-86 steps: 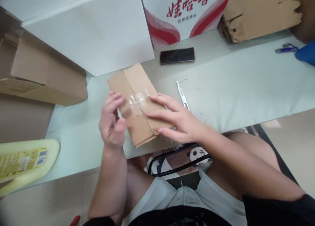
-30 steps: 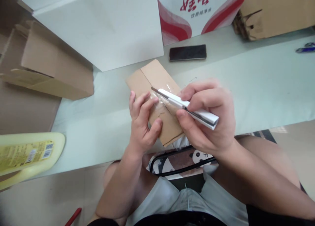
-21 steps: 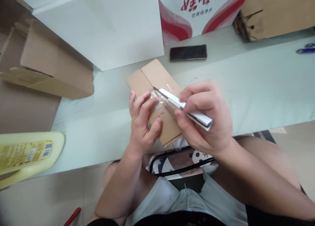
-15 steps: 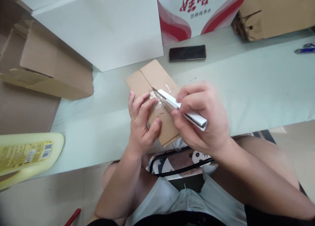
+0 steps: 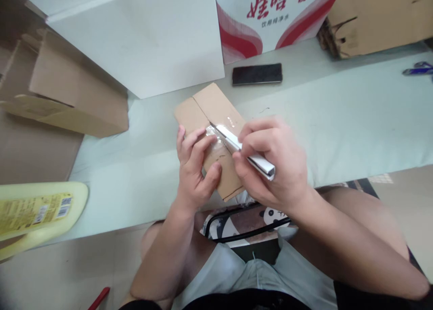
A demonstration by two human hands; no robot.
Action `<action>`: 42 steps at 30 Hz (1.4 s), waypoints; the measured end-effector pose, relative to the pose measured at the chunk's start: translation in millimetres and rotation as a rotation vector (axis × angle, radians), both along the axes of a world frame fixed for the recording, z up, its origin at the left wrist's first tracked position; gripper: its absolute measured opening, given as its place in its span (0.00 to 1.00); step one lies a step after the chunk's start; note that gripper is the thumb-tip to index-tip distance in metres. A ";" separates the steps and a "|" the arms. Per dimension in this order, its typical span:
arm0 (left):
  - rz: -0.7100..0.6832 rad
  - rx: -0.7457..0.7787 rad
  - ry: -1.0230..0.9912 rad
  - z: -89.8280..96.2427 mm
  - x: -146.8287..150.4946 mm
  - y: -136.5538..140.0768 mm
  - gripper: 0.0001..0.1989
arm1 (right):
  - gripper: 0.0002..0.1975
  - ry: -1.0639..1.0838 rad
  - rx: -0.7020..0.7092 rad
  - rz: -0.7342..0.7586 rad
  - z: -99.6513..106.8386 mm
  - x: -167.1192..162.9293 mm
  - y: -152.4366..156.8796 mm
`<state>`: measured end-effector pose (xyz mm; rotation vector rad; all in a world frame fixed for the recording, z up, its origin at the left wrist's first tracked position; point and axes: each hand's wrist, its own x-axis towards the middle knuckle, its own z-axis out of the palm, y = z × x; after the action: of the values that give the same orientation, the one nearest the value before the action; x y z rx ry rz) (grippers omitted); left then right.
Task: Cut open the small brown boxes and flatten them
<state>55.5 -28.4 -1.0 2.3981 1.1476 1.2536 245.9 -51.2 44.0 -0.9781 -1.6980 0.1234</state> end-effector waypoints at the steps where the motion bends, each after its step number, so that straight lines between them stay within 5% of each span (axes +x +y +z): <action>1: 0.005 0.005 -0.003 0.0 0.4 0.0 0.22 | 0.12 -0.002 0.012 -0.001 0.1 -0.9 0.7; 27: 0.006 0.015 -0.012 0.7 1.3 -0.4 0.22 | 0.10 0.039 0.098 -0.006 -2.5 -1.0 -4.7; 42: -0.001 0.001 -0.026 -1.5 1.2 -1.0 0.21 | 0.10 0.146 0.023 -0.040 -2.6 -4.3 -10.3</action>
<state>56.7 -29.4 -2.5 2.3756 1.1390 1.2822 241.6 -61.5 41.4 -0.9620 -1.5425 0.1456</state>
